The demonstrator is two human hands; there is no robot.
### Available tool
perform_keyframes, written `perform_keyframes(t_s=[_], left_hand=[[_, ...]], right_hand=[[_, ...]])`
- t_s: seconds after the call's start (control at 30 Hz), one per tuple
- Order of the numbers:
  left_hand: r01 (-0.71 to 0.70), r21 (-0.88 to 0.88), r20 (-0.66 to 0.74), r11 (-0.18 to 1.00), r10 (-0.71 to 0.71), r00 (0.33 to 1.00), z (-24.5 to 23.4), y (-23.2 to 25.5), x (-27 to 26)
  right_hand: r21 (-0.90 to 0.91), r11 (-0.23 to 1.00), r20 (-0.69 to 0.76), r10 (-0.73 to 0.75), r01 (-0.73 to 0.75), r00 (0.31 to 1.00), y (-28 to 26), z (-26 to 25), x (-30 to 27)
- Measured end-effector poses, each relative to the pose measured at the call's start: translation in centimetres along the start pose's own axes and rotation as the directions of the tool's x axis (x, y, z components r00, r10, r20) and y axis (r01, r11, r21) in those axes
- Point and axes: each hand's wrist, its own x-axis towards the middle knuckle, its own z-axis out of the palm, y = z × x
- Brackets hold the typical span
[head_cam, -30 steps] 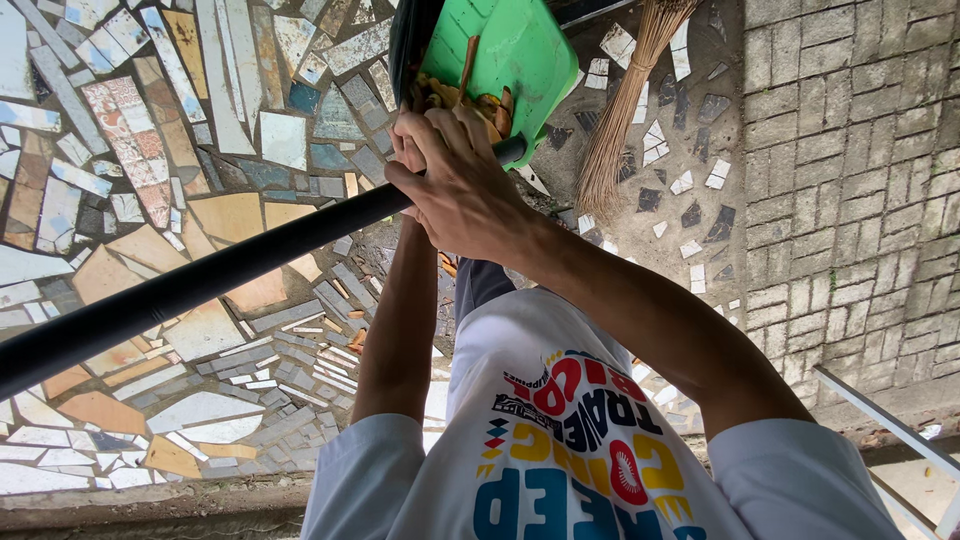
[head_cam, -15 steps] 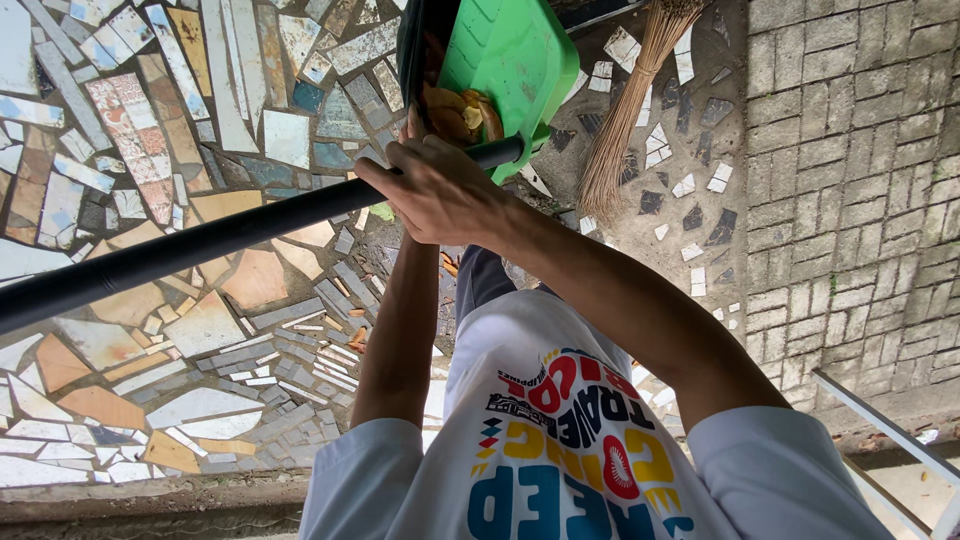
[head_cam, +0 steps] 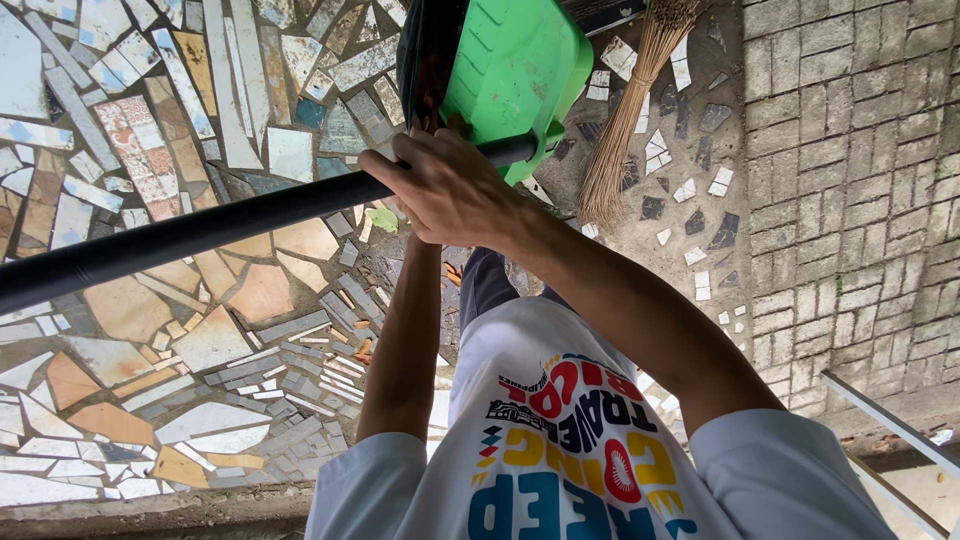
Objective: The person sweeps dry leaves and debris into a dustpan using a bundle of sticks and then empties the dustpan into a black garbage bag.
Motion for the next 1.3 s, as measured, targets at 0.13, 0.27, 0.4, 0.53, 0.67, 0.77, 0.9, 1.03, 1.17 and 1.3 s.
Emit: perform_keyframes(t_s=[0.13, 0.27, 0.4, 0.53, 0.67, 0.77, 0.9, 1.03, 1.17, 1.3], left_hand=[[-0.137, -0.629, 0.324, 0.765, 0.418, 0.849, 8.7, -8.4, -2.6], [-0.001, -0.512, 0.386, 0.859, 0.231, 0.893, 13.0, -11.5, -3.8], [0.042, -0.537, 0.354, 0.843, 0.180, 0.918, 13.5, -12.6, -1.8], [0.003, -0.540, 0.291, 0.842, 0.184, 0.939, 13.5, -13.3, 0.6], [0.077, -0.447, 0.361, 0.891, 0.100, 0.927, 14.3, -15.0, 3.4], [-0.032, -0.438, 0.209, 0.898, 0.136, 0.968, 13.5, -14.6, 3.8], [0.042, -0.452, 0.138, 0.891, 0.023, 0.990, 9.4, -8.8, 1.8], [-0.026, -0.828, 0.250, 0.560, 0.410, 0.877, 4.7, -0.3, -3.4], [0.008, -0.903, 0.295, 0.429, 0.606, 0.739, 3.2, 6.3, -8.2], [-0.076, -0.917, 0.189, 0.392, 0.594, 0.782, 5.9, 8.4, -11.9]], right_hand=[[0.101, 0.982, 0.024, 0.159, -0.160, 0.987, 1.0, -5.2, -2.1], [0.241, 0.892, -0.068, 0.409, -0.383, 0.910, 4.5, -10.7, -6.7], [0.402, 0.791, -0.249, 0.579, -0.462, 0.776, 10.0, -15.0, -13.0], [0.568, 0.705, -0.360, 0.677, -0.425, 0.642, 12.7, -17.9, -19.6], [0.590, 0.676, -0.402, 0.720, -0.441, 0.565, 13.7, -18.0, -23.6], [0.627, 0.624, -0.384, 0.768, -0.466, 0.512, 13.8, -16.8, -25.3], [0.561, 0.628, -0.342, 0.769, -0.539, 0.540, 12.8, -13.9, -25.1], [0.495, 0.598, -0.258, 0.794, -0.630, 0.551, 11.5, -10.2, -23.1], [0.428, 0.635, -0.087, 0.737, -0.643, 0.670, 11.7, -6.1, -20.9], [0.475, 0.713, -0.006, 0.589, -0.516, 0.808, 12.1, -4.1, -21.0]])
